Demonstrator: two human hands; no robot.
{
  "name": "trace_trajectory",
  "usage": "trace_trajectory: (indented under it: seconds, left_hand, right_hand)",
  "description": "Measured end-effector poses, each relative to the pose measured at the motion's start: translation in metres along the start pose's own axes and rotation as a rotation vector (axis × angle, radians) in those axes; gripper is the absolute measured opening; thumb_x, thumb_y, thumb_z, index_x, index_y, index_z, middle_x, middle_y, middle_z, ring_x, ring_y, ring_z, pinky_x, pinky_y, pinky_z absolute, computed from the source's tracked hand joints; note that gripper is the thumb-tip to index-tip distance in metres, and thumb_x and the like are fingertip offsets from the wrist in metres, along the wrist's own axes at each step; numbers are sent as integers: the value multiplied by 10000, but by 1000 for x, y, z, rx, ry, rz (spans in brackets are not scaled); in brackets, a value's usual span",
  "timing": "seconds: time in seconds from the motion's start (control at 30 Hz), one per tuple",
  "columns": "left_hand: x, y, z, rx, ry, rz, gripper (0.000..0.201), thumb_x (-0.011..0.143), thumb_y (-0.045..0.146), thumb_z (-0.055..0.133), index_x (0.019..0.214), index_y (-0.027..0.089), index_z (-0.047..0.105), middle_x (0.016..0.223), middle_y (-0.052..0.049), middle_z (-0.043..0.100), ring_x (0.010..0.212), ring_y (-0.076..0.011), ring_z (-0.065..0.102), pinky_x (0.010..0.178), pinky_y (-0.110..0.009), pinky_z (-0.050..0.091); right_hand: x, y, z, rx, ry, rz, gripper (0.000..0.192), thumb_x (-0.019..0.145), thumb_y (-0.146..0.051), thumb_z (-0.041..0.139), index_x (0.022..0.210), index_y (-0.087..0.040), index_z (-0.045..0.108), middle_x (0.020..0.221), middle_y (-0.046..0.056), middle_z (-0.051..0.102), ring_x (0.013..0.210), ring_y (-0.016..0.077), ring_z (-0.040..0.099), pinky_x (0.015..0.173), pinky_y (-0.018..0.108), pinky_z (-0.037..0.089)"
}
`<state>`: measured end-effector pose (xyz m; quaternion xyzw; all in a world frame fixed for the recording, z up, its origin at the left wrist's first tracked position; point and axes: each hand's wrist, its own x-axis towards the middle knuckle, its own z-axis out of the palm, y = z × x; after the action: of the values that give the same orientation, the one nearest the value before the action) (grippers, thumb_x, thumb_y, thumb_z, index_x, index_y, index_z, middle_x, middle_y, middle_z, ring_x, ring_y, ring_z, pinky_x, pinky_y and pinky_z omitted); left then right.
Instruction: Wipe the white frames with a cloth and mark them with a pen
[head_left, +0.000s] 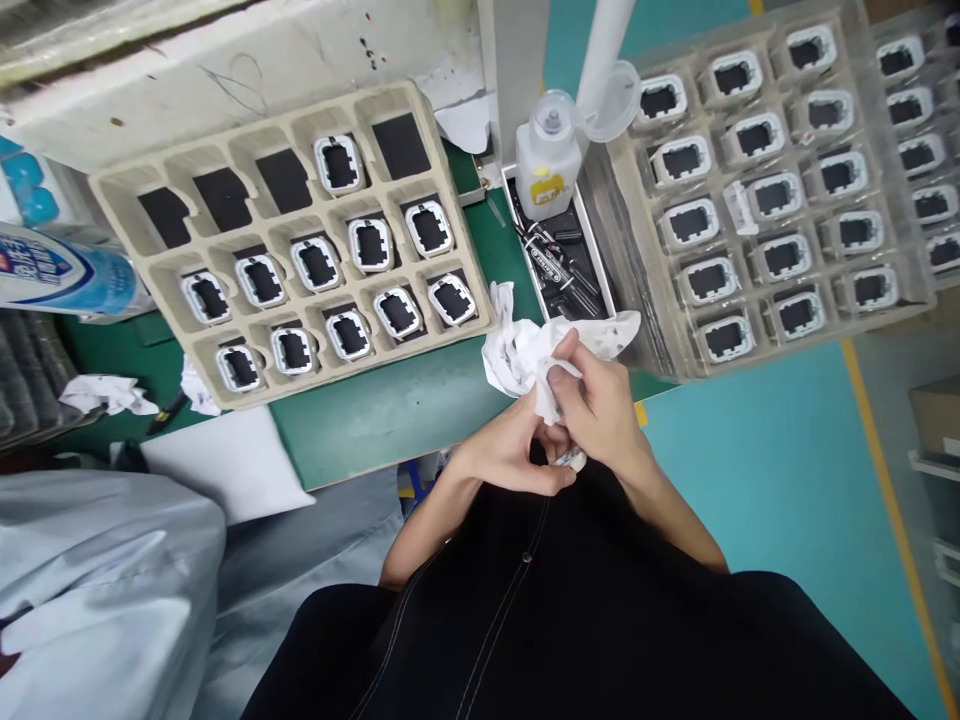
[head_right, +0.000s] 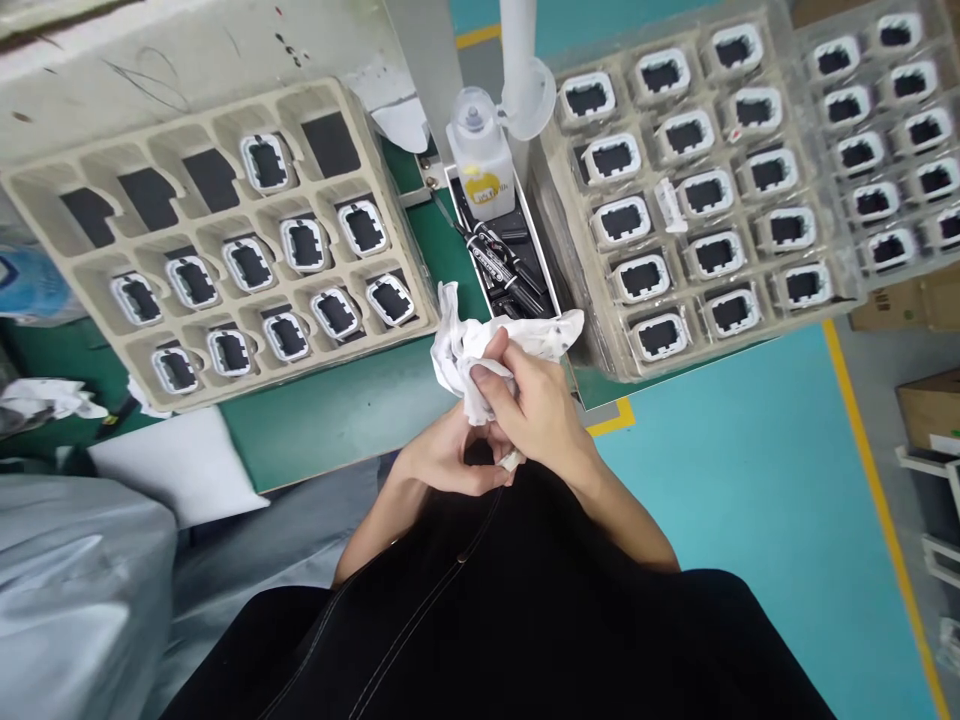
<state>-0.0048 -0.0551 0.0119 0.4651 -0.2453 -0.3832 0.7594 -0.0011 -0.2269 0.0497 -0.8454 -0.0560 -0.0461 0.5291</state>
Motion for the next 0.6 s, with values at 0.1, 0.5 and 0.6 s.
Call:
trace_trajectory:
  seconds: [0.1, 0.5, 0.6]
  left_hand:
    - [0, 2, 1, 30, 15, -15, 945, 768, 87, 833, 1636, 233, 490, 850, 25, 692, 641, -139, 710, 584, -226, 585]
    - [3, 6, 1, 15, 58, -59, 838, 685, 59, 832, 1485, 208, 633, 856, 21, 683, 627, -124, 686, 564, -217, 600]
    - [-1, 5, -2, -26, 41, -80, 1027, 705, 60, 847, 1654, 225, 491, 851, 21, 721, 633, -145, 725, 567, -214, 601]
  right_hand:
    - [1, 1, 0, 21, -22, -21, 484, 1164, -569, 525, 806, -250, 596, 602, -41, 560, 542, 141, 506, 561, 329, 364]
    - [1, 4, 4, 152, 0, -83, 557, 1176, -456, 549, 668, -240, 481, 514, -70, 474, 467, 103, 443, 540, 314, 335]
    - [2, 5, 4, 198, -8, -91, 557, 1179, -458, 541, 668, -241, 485, 515, -71, 471, 467, 106, 436, 551, 314, 350]
